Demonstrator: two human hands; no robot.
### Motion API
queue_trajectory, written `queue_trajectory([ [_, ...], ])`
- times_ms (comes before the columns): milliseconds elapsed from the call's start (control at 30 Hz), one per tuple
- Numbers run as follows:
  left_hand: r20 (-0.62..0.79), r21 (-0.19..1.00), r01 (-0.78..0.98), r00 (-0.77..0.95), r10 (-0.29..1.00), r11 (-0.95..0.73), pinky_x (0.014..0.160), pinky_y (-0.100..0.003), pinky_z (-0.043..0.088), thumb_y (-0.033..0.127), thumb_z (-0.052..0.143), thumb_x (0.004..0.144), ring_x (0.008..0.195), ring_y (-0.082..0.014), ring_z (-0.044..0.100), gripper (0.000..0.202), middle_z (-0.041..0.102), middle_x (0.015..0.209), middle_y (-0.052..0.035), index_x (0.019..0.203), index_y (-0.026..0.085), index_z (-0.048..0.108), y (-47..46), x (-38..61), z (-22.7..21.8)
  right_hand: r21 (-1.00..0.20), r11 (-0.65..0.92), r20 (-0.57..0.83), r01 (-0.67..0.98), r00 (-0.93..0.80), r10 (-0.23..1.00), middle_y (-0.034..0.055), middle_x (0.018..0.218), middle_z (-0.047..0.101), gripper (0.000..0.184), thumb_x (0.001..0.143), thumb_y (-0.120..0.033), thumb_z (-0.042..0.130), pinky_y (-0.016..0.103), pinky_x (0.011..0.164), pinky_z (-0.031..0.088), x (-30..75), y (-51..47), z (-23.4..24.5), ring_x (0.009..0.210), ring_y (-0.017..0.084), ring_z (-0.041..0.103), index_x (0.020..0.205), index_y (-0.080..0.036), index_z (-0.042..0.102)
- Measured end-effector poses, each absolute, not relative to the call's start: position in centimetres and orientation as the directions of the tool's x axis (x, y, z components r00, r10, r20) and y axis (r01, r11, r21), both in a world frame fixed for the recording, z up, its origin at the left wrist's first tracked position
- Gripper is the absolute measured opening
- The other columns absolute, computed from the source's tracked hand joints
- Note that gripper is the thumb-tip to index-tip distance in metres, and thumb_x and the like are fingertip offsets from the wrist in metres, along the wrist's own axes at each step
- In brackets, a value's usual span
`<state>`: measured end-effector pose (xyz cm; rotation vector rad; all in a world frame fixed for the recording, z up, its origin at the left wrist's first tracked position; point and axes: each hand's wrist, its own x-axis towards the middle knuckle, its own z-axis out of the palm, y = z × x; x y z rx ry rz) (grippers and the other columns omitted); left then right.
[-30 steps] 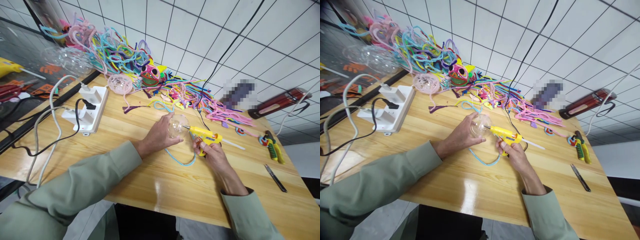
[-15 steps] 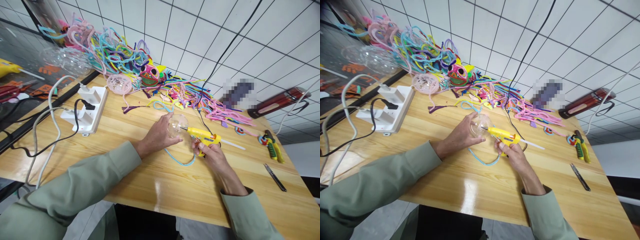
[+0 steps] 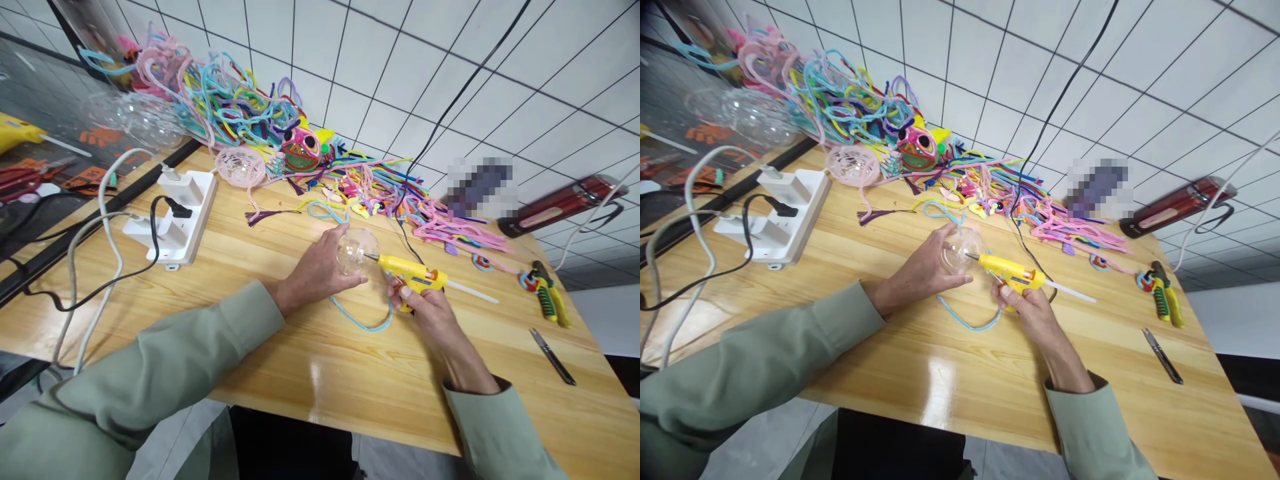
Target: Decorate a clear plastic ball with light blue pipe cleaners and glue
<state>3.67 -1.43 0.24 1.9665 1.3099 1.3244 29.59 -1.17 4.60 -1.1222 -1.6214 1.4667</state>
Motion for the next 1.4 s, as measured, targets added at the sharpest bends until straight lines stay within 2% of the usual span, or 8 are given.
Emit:
queue_trajectory([
  [300,0.472,0.751,0.476,0.097,0.876,-0.457,0.117,-0.057,0.053,0.048,0.091,0.078,0.145,-0.0393,0.055,0.105,0.052,0.157,-0.0244,0.158,0.017,0.032,-1.44,3.72,0.27,-0.996,-0.021,-0.053,0.086,-0.384,0.922,0.0039,0.086,0.069,0.04,0.085,-0.062,0.083,0.034,0.066,0.046,29.59,-0.9,4.26,0.065,0.017,0.052,0.094,-0.024,0.075],
  [500,0.47,0.738,0.501,0.097,0.877,-0.451,0.118,-0.058,0.052,0.047,0.093,0.076,0.144,-0.0396,0.056,0.105,0.053,0.156,-0.0225,0.158,0.019,0.032,-1.5,3.71,0.38,-0.992,0.009,-0.048,0.126,-0.439,0.897,0.0029,0.08,0.065,0.04,0.087,-0.063,0.08,0.034,0.067,0.047,29.19,-0.93,4.09,0.067,0.018,0.052,0.091,-0.024,0.076],
  [1000,0.48,0.728,0.501,0.114,0.87,-0.468,0.118,-0.057,0.053,0.048,0.09,0.08,0.146,-0.0397,0.055,0.103,0.051,0.158,-0.025,0.158,0.016,0.031,-1.51,3.67,0.45,-0.991,0.03,-0.025,0.129,-0.406,0.914,0.0031,0.081,0.067,0.043,0.087,-0.065,0.081,0.033,0.066,0.047,29.4,-0.86,4.0,0.066,0.017,0.053,0.091,-0.023,0.076],
  [1167,0.475,0.73,0.507,0.108,0.874,-0.459,0.119,-0.057,0.052,0.047,0.091,0.079,0.144,-0.0397,0.057,0.103,0.053,0.156,-0.025,0.157,0.015,0.032,-1.54,3.66,0.49,-0.989,0.01,-0.056,0.149,-0.428,0.902,0.0042,0.087,0.07,0.042,0.087,-0.064,0.081,0.033,0.064,0.049,29.23,-1.02,4.18,0.069,0.018,0.055,0.096,-0.024,0.076],
  [1400,0.473,0.74,0.493,0.103,0.875,-0.458,0.12,-0.057,0.051,0.045,0.091,0.078,0.147,-0.0391,0.054,0.102,0.052,0.157,-0.0236,0.157,0.017,0.032,-1.5,3.71,0.4,-0.989,0.046,-0.016,0.138,-0.414,0.91,0.0026,0.083,0.067,0.038,0.089,-0.062,0.08,0.032,0.067,0.049,29.25,-1.15,4.15,0.071,0.017,0.056,0.093,-0.024,0.076],
])
